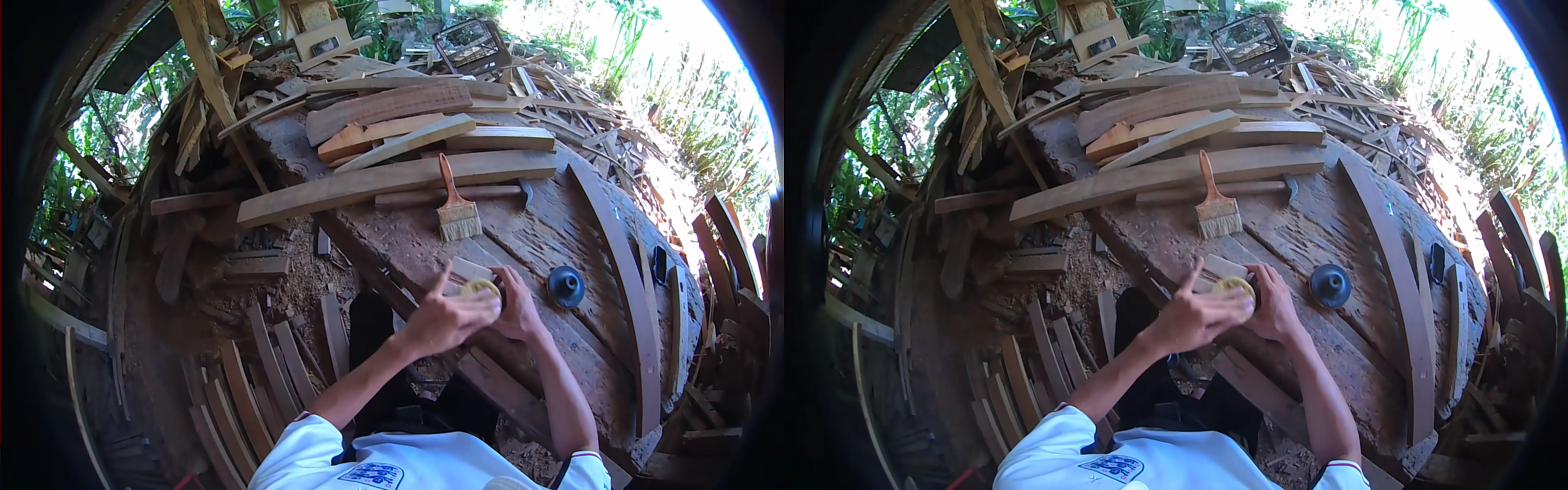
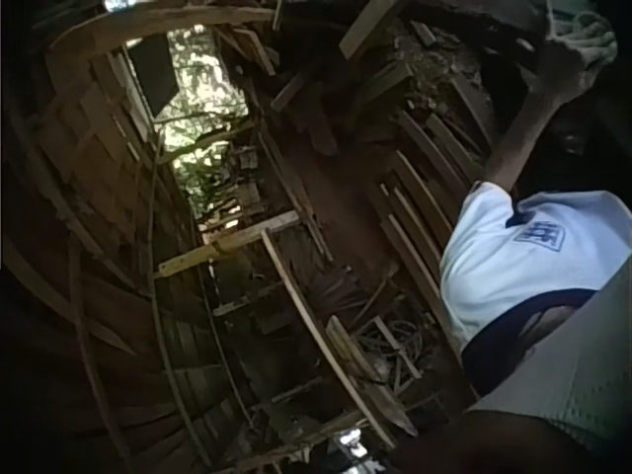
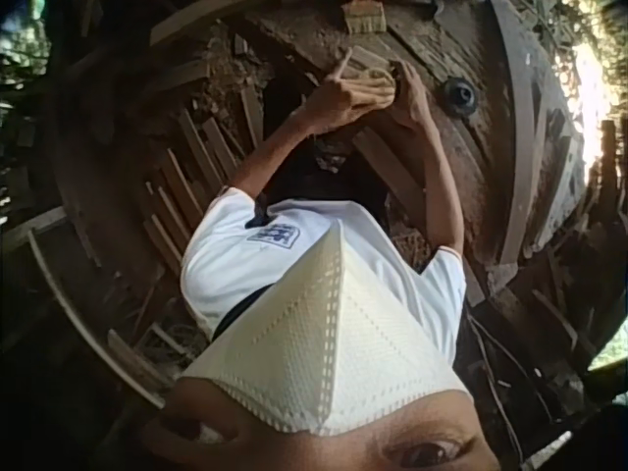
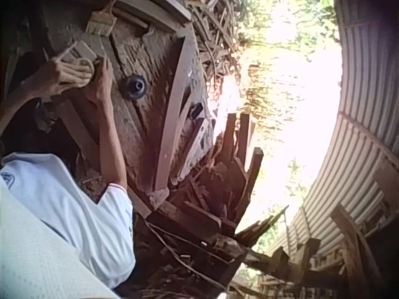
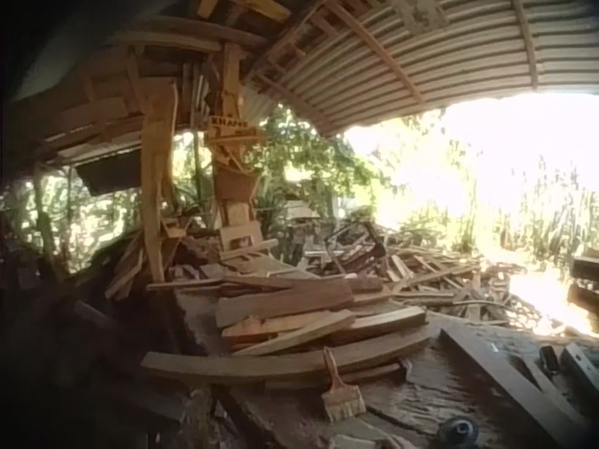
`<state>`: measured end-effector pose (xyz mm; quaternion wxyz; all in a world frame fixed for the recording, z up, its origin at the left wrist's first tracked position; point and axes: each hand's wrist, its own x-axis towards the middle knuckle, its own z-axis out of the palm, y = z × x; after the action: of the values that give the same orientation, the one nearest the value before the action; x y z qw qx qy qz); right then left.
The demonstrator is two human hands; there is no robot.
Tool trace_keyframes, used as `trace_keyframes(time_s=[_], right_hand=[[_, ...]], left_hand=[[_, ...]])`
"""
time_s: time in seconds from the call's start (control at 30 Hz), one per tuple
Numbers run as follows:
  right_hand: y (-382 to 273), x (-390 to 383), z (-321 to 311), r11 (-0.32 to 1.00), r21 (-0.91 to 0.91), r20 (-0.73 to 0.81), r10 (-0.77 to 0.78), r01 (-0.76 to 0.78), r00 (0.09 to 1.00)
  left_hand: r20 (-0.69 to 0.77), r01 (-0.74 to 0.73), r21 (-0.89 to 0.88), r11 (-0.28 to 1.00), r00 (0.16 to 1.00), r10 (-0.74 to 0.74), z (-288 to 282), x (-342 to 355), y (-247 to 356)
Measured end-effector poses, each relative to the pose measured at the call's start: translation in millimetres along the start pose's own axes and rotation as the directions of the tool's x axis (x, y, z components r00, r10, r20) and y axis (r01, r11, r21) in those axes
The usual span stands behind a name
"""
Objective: The person smooths a small rectangular wooden block using a sanding sponge, then uses a sanding disc to further refine the surface. Finally, they brush the block with a paintbrush to remove dust. The work is performed on a cluttered wooden workbench in an outdoor setting.
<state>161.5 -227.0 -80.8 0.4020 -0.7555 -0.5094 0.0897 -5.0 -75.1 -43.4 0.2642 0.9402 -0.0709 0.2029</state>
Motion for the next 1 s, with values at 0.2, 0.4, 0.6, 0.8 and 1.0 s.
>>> trace_keyframes(time_s=[0.2, 0.4, 0.6, 0.8, 1.0], right_hand=[[-15.5, 2.0, -4.3, 0.997, -0.048, 0.023, 0.058, -0.056, 0.998], [-9.3, 1.9, -4.1, 0.999, -0.022, 0.06, 0.045, -0.044, 0.997], [-8.8, 3.1, -4.9, 0.998, -0.058, 0.053, 0.039, -0.036, 0.998], [-12.2, 1.6, -5.4, 0.995, -0.039, 0.059, 0.09, -0.088, 0.994], [-1.9, -0.8, -5.3, 0.996, 0.057, 0.058, 0.072, -0.075, 0.996]], left_hand=[[-0.037, 0.124, 0.123, 0.985, 0.992, -0.12, -19.1, 5.2, -43.0], [0.01, -0.016, 0.101, 0.995, 1.0, 0.015, -18.6, -10.2, -15.7], [-0.026, 0.01, 0.13, 0.991, 1.0, -0.007, -23.6, -21.8, -28.5], [-0.181, 0.176, 0.116, 0.978, 0.971, -0.153, -21.5, -18.4, -45.4], [-0.059, -0.077, 0.045, 0.996, 0.995, 0.08, 2.3, -5.0, -11.0]])
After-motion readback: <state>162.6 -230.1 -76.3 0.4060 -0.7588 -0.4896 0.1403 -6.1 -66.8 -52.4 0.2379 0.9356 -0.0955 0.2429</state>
